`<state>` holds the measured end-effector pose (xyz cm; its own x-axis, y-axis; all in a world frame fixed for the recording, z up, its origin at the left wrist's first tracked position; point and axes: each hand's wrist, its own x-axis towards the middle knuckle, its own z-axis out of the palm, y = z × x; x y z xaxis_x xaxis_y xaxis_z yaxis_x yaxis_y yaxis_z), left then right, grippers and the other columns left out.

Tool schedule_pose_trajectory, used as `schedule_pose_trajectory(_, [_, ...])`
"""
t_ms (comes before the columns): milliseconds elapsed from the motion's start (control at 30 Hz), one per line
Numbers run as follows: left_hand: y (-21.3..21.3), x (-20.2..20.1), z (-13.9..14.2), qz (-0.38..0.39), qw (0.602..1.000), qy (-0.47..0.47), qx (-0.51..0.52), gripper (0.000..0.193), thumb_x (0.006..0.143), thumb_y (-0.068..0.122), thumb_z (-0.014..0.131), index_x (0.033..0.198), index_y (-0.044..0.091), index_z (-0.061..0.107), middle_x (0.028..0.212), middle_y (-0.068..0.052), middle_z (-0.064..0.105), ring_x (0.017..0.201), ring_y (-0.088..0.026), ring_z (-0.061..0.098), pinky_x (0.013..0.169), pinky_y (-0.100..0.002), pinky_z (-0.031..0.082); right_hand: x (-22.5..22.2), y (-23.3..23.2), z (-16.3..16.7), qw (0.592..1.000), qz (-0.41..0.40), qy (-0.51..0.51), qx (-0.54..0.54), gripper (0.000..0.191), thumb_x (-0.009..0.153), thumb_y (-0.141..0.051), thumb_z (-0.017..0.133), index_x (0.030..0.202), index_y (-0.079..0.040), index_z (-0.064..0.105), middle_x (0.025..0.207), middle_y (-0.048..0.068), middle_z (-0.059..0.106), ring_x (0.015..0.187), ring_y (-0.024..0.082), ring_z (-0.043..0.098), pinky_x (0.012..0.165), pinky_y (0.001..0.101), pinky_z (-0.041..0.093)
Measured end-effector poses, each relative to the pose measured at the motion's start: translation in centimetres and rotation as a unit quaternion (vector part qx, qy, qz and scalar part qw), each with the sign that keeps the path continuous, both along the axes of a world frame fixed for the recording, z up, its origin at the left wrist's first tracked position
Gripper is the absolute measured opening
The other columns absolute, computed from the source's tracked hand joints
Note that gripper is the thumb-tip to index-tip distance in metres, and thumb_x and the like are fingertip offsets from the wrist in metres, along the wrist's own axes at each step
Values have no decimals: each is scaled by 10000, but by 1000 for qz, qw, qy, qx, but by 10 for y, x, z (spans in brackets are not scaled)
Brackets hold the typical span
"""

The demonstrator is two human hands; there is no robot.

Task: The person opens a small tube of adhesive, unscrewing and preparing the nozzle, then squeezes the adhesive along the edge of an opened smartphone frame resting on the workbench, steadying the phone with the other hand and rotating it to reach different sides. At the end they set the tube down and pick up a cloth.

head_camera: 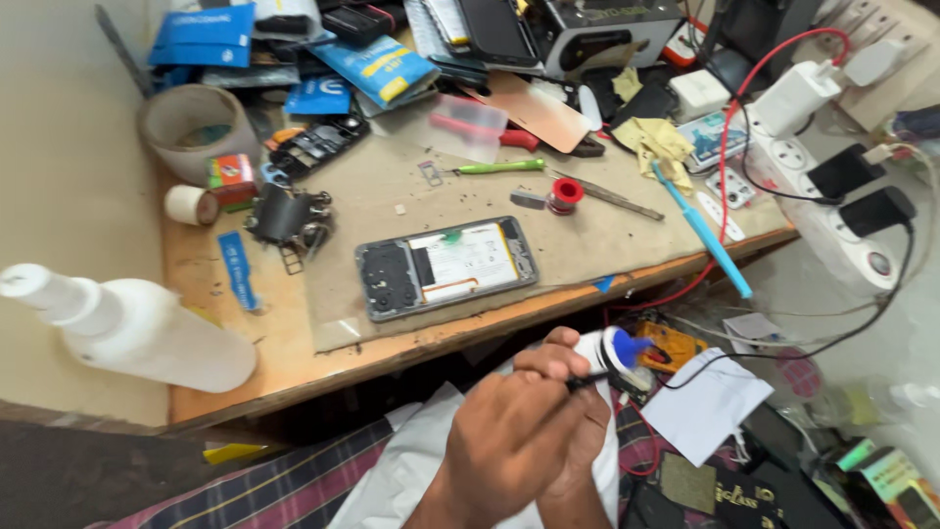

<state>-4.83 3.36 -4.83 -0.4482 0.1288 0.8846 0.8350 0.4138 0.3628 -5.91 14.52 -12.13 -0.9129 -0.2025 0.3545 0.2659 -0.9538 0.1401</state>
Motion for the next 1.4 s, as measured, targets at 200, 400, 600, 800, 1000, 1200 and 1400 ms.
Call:
schedule_pose_trajectory(200, [9,16,16,-5,998,-3,-60,205,784,42,827,987,51,808,905,11,679,842,-111,687,751,-233,540,2,9,7,997,-33,71,-28,248,983,-70,690,1204,-125,594,971,-70,685,1011,139,610,1010,330,423])
schedule_pose_trajectory(400, [14,7,-11,50,961,-235,136,413,822,251,864,1108,26,670,997,-87,688,865,-240,674,785,-328,547,1,39,3,927,-131,-74,344,422,990,-120,664,1313,119,536,1129,193,686,993,249,656,889,346,544])
schedule_pose_trajectory(600, [11,-13,-46,30,917,-379,123,495,808,276,851,1141,-38,664,1023,-177,708,921,-328,723,778,-383,578,-12,28,-38,850,-237,-132,452,420,934,-18,637,1325,92,534,1174,214,679,1029,269,705,941,394,602])
schedule_pose_trajectory(800, [18,-34,-74,-13,860,-493,134,339,872,308,812,904,-16,721,775,-100,737,694,-212,741,641,-323,565,-17,18,-39,827,-261,-184,462,229,1014,-15,562,1216,92,569,1071,209,699,921,263,719,880,390,609])
schedule_pose_trajectory(1000, [39,-41,-101,-198,740,-527,367,229,1021,190,687,988,-37,683,828,10,673,707,-14,558,580,-205,450,-17,15,-30,821,-240,-219,470,198,1010,-40,572,1180,62,564,1046,178,702,894,226,720,830,360,612])
schedule_pose_trajectory(1200, [43,-37,-110,-181,772,-484,371,217,1030,185,653,1043,-29,686,866,15,704,750,0,595,620,-181,498,-17,14,-32,834,-224,-220,454,211,1007,-54,582,1189,48,551,1009,179,706,860,233,720,774,376,623])
schedule_pose_trajectory(1400, [48,-37,-103,-103,778,-503,362,196,988,148,711,940,-42,722,737,41,604,658,-7,491,534,-197,417,-18,19,-30,833,-204,-233,459,212,1008,-95,587,1183,14,539,946,186,701,808,242,722,723,385,631])
